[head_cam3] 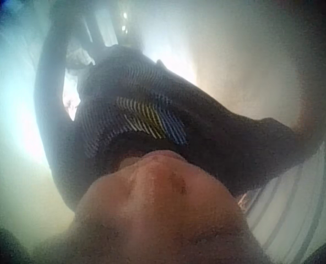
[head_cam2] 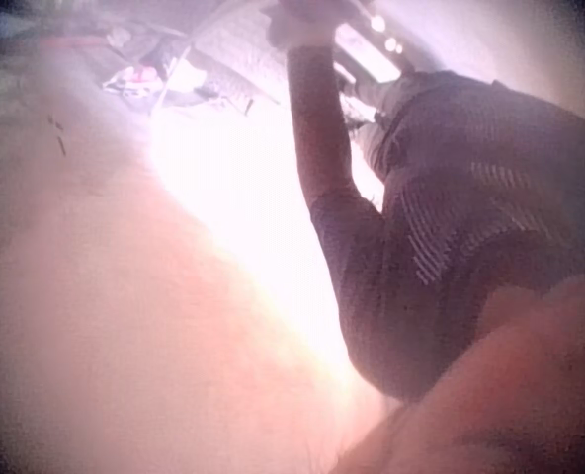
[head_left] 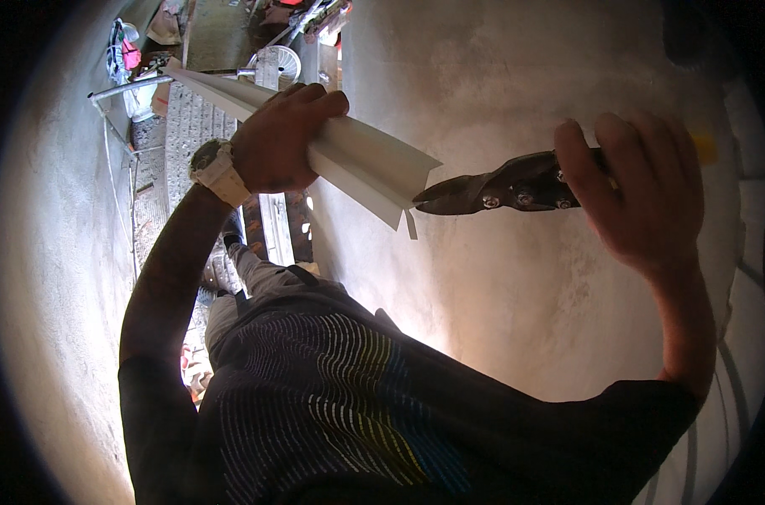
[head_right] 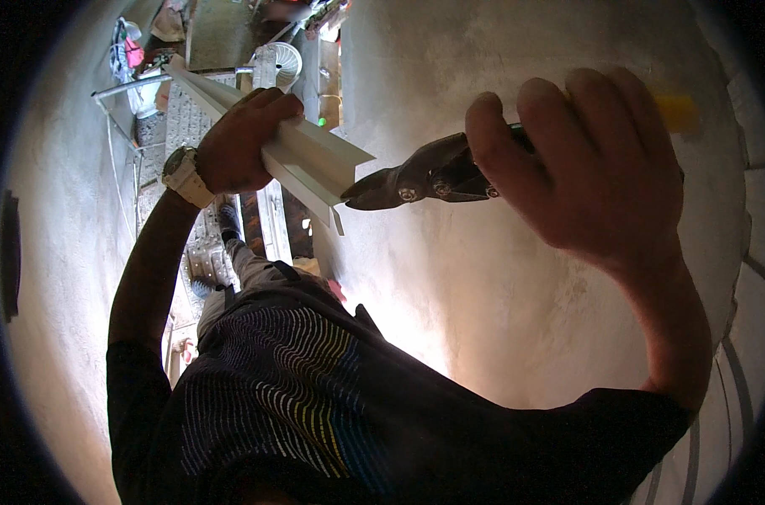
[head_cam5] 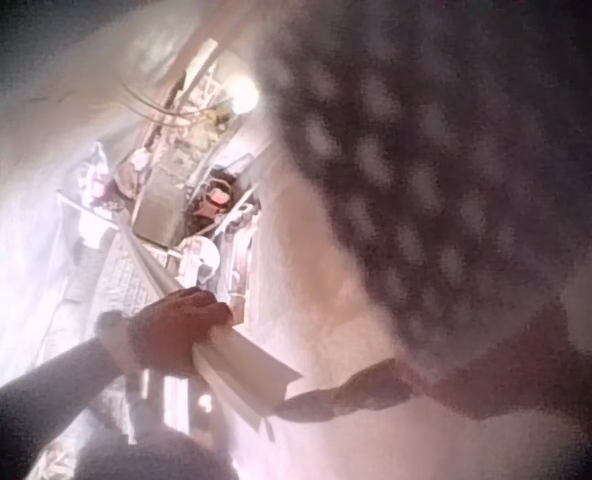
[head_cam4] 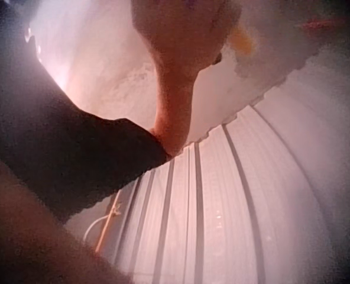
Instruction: The person uses tin snips to cut a long, thin, white-coated metal strip. They repeatedly position the snips, cut small sections, and rotate the strip to continue cutting along its length. The person holds the strip with one hand and operates the snips with the other, working in a cluttered workshop.
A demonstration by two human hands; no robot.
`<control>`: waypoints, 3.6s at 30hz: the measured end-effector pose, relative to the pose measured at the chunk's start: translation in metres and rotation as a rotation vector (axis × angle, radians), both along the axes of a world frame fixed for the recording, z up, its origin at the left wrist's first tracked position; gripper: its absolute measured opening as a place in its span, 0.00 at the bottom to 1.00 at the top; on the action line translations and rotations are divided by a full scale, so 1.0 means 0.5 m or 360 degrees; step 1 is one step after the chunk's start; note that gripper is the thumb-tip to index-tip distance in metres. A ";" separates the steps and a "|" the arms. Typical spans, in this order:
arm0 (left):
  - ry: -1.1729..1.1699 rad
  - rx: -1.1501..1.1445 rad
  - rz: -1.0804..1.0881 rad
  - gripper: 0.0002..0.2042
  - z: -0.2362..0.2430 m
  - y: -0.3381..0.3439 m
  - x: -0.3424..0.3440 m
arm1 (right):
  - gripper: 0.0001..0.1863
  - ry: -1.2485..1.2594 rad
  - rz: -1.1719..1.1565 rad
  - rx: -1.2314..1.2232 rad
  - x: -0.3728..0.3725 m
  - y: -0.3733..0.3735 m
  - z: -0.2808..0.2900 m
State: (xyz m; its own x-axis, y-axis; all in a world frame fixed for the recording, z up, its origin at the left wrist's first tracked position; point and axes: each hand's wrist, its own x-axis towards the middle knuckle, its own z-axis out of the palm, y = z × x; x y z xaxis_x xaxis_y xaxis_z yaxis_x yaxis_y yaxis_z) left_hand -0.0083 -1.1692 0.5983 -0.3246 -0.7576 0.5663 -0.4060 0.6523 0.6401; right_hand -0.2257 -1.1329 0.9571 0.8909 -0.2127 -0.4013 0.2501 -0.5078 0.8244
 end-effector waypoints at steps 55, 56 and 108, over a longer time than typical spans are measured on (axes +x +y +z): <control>0.0193 0.0020 -0.0037 0.30 -0.031 -0.018 0.062 | 0.25 -0.0076 -0.0251 0.0206 0.109 -0.071 0.031; 0.0284 -0.0027 -0.0044 0.28 -0.025 -0.024 0.075 | 0.25 -0.0261 -0.0430 0.0316 0.094 -0.065 0.034; -0.0021 -0.0213 -0.0395 0.40 -0.136 0.140 0.072 | 0.19 -0.0283 -0.2843 0.2743 -0.135 0.101 -0.309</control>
